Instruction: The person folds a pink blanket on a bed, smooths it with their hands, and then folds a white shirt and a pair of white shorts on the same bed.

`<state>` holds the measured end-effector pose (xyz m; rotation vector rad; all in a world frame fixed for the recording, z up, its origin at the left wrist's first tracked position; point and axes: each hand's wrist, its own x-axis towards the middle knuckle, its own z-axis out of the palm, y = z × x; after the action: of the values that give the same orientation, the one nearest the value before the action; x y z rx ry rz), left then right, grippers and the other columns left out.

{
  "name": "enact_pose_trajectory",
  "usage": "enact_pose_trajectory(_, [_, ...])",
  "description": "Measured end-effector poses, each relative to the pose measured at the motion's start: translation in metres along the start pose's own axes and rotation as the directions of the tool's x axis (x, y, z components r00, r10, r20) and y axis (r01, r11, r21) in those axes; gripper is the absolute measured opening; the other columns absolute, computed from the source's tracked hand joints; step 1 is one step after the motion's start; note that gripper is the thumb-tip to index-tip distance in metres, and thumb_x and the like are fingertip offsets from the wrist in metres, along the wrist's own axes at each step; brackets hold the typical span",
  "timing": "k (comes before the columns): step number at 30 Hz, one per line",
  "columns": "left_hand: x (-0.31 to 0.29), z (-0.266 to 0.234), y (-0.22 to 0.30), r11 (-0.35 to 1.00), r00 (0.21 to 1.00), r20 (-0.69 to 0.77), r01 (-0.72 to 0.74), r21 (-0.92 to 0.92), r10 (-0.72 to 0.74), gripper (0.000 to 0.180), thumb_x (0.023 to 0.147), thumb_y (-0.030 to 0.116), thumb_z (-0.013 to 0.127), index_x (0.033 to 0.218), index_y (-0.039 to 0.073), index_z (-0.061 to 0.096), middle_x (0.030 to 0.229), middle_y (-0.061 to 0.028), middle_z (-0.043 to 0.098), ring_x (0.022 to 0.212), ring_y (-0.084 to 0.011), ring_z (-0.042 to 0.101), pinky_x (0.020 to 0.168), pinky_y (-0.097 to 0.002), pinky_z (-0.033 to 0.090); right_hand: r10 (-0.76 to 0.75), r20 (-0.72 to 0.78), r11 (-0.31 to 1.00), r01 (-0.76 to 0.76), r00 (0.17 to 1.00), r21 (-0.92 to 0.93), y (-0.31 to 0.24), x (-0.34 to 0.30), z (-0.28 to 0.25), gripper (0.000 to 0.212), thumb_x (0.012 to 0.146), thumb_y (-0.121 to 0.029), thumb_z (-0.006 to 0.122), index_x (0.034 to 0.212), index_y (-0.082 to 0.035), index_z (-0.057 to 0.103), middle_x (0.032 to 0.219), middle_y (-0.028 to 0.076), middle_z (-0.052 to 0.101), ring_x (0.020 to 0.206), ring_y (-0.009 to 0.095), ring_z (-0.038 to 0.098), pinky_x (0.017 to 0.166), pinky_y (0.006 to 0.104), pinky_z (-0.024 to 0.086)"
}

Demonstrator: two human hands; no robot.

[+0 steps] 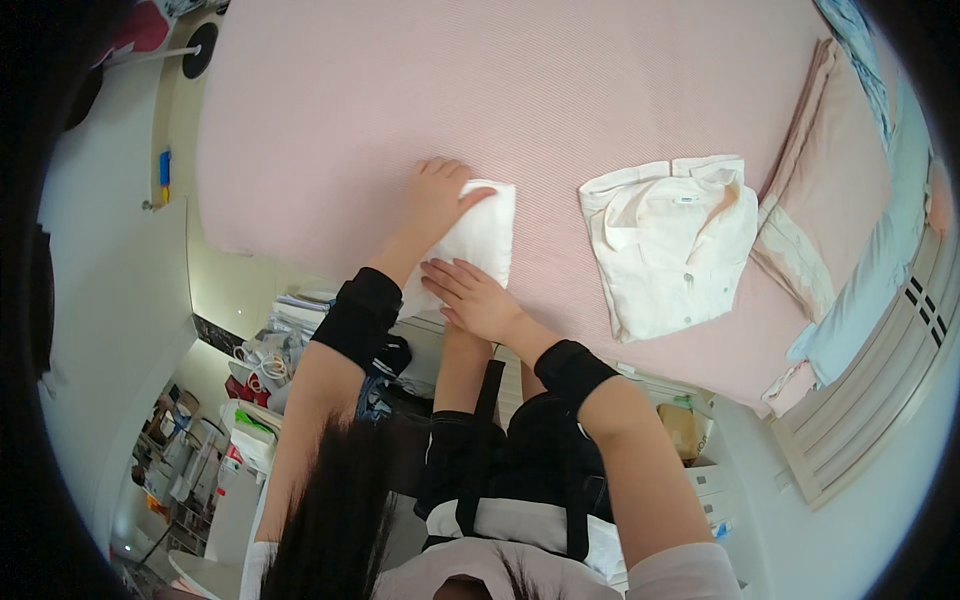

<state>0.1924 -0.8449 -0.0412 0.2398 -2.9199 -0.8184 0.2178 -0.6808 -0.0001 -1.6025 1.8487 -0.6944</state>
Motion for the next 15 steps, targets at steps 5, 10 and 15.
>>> enact_pose_trajectory(5, [0.004, 0.017, -0.008, 0.999, 1.000, 0.018, -0.024, -0.026, 0.024, 0.030, 0.075, 0.037, 0.062, 0.072, 0.008, 0.058, 0.073, -0.0038, 0.058, 0.076, -0.0203, 0.054, 0.073, -0.0332, 0.038, 0.050, -0.004, 0.998, -0.050, 0.999, 0.050, 0.008, -0.005, 0.017, 0.057, 0.079, -0.027, 0.056, 0.129, -0.005, 0.039, 0.137, 0.007, 0.034, 0.128, 0.021, 0.029, 0.105, 0.0363, 0.023])
enact_pose_trajectory(10, [0.009, 0.019, -0.010, 0.999, 0.995, 0.098, -0.026, 0.022, 0.024, 0.029, 0.078, 0.035, 0.059, 0.073, 0.006, 0.058, 0.077, -0.0057, 0.059, 0.077, -0.0228, 0.054, 0.072, -0.0353, 0.038, 0.047, -0.009, 0.992, -0.046, 0.999, 0.119, 0.012, -0.004, 0.014, 0.060, 0.079, -0.029, 0.056, 0.129, -0.003, 0.037, 0.139, 0.008, 0.031, 0.129, 0.021, 0.026, 0.106, 0.0358, 0.021])
enact_pose_trajectory(15, [0.018, 0.007, -0.006, 0.996, 0.985, 0.174, -0.008, -0.093, 0.024, 0.027, 0.079, 0.031, 0.059, 0.076, 0.004, 0.059, 0.077, -0.0076, 0.060, 0.075, -0.0245, 0.055, 0.071, -0.0356, 0.038, 0.060, 0.027, 0.960, -0.065, 0.998, 0.271, -0.003, -0.015, -0.005, 0.052, 0.078, -0.029, 0.057, 0.120, -0.001, 0.045, 0.134, 0.010, 0.036, 0.128, 0.023, 0.027, 0.106, 0.0363, 0.020])
